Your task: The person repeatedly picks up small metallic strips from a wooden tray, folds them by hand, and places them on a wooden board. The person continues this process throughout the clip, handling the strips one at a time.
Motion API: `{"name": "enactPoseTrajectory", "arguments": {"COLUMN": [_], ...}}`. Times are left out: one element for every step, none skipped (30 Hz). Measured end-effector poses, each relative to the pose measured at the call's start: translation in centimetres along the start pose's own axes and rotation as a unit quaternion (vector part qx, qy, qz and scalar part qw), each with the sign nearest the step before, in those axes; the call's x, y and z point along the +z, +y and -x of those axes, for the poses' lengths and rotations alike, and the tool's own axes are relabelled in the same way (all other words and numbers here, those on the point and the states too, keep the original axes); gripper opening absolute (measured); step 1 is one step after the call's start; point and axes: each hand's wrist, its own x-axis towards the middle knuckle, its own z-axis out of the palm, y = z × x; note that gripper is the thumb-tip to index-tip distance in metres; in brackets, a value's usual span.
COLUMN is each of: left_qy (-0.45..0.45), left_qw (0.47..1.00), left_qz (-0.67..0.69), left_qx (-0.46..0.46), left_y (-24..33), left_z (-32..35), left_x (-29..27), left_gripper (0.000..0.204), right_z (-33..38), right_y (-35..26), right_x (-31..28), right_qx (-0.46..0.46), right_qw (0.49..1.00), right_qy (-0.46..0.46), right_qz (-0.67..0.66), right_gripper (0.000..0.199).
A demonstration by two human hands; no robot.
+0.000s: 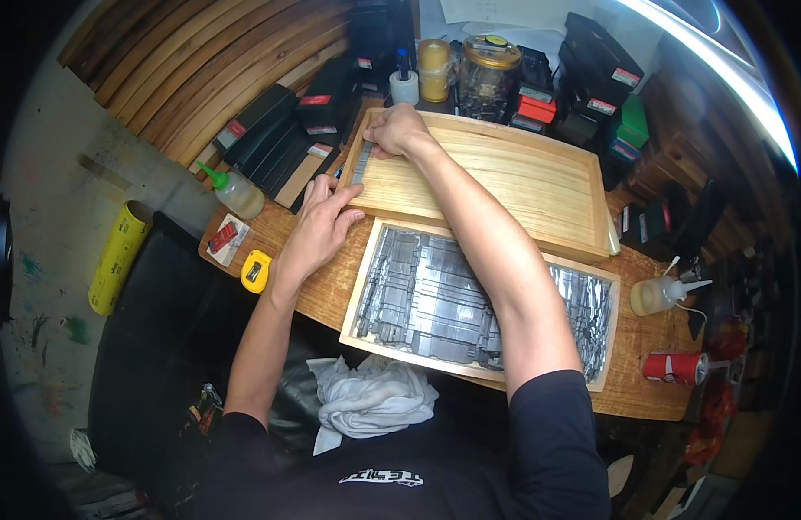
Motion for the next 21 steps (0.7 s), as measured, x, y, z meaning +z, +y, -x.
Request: {"name": "enactPoseTrajectory", "arguments": {"left_qy": [-0.012,-0.024,-0.027,-0.029,-0.032,-0.035,-0.039,-0.043,-0.044,-0.047,-0.05,-0.046,-0.05,-0.056,-0.059,-0.061,-0.024,0.015,0.037,0.056,0.076], "left_qw": [1.0,1.0,1.0,0.999,0.999,0.999,0.999,0.999,0.999,0.998,0.998,0.998,0.998,0.998,0.997,0.996,0.996,0.992,0.995,0.996,0.996], "left_qz": [-0.006,-0.013,-0.014,-0.013,-0.012,-0.014,-0.018,-0.021,-0.029,-0.035,-0.034,-0.041,-0.034,-0.03,-0.037,-0.047,-0.082,-0.116,-0.087,-0.061,-0.035], "left_qx": [-0.002,-0.003,-0.003,-0.001,0.002,0.004,0.001,0.0,0.0,0.0,-0.001,0.009,-0.003,-0.014,-0.026,-0.034,0.003,0.04,0.036,0.03,0.024], "left_y": [0.0,0.0,-0.1,-0.1,0.0,0.1,0.1,0.1,0.2,0.2,0.1,-0.3,-0.1,0.0,0.0,0.2,0.4,0.8,2.0,3.5,4.6], "left_z": [-0.1,-0.1,-0.1,-0.3,-0.4,-0.6,-0.6,-0.7,-0.9,-1.0,-0.9,-0.8,-0.8,-0.9,-0.9,-0.7,-0.3,0.1,0.5,1.4,2.5], "left_x": [-0.3,-0.5,-0.7,-0.8,-0.8,-0.8,-0.8,-0.9,-1.1,-1.3,-1.0,-1.0,-1.0,-1.2,-1.0,-1.5,-1.5,-1.6,-1.6,-2.0,-2.1], "left_gripper": [0.039,0.038,0.038,0.037,0.037,0.037,0.036,0.036,0.035,0.035,0.034,0.035,0.036,0.037,0.038,0.037,0.036,0.035,0.034,0.032,0.031], "right_z": [0.1,0.2,0.3,0.3,0.3,0.4,0.8,1.3,1.7,2.4,3.6,4.9,6.6,8.4,10.3,12.3,14.1,15.9,17.7,19.4,20.9], "right_y": [0.1,0.1,0.2,0.5,0.9,1.2,1.3,1.3,1.3,1.2,1.0,0.7,0.1,0.0,-0.3,-0.8,-0.4,0.2,0.9,1.8,2.5], "right_x": [-0.1,-0.4,-0.6,-0.8,-1.0,-1.4,-1.7,-2.3,-3.0,-3.7,-4.4,-5.4,-6.5,-7.1,-8.1,-8.5,-9.1,-9.6,-10.3,-10.7,-11.1], "right_qx": [-0.04,-0.08,-0.12,-0.137,-0.153,-0.17,-0.164,-0.158,-0.152,-0.157,-0.158,-0.163,-0.167,-0.189,-0.174,-0.163,-0.16,-0.158,-0.154,-0.148,-0.143], "right_qw": [0.996,0.986,0.968,0.967,0.966,0.965,0.969,0.972,0.976,0.974,0.973,0.97,0.968,0.962,0.963,0.963,0.962,0.96,0.957,0.954,0.952], "right_qy": [0.0,0.001,0.001,0.005,0.01,0.015,0.019,0.024,0.03,0.024,0.018,0.014,0.012,0.033,0.029,0.022,0.011,0.0,-0.008,-0.023,-0.037], "right_qz": [0.075,0.148,0.221,0.213,0.206,0.199,0.184,0.169,0.155,0.159,0.169,0.178,0.188,0.194,0.206,0.212,0.222,0.231,0.244,0.26,0.268], "right_gripper": [0.026,0.029,0.033,0.034,0.036,0.038,0.037,0.036,0.034,0.034,0.033,0.031,0.03,0.027,0.026,0.026,0.025,0.025,0.025,0.024,0.024]}}
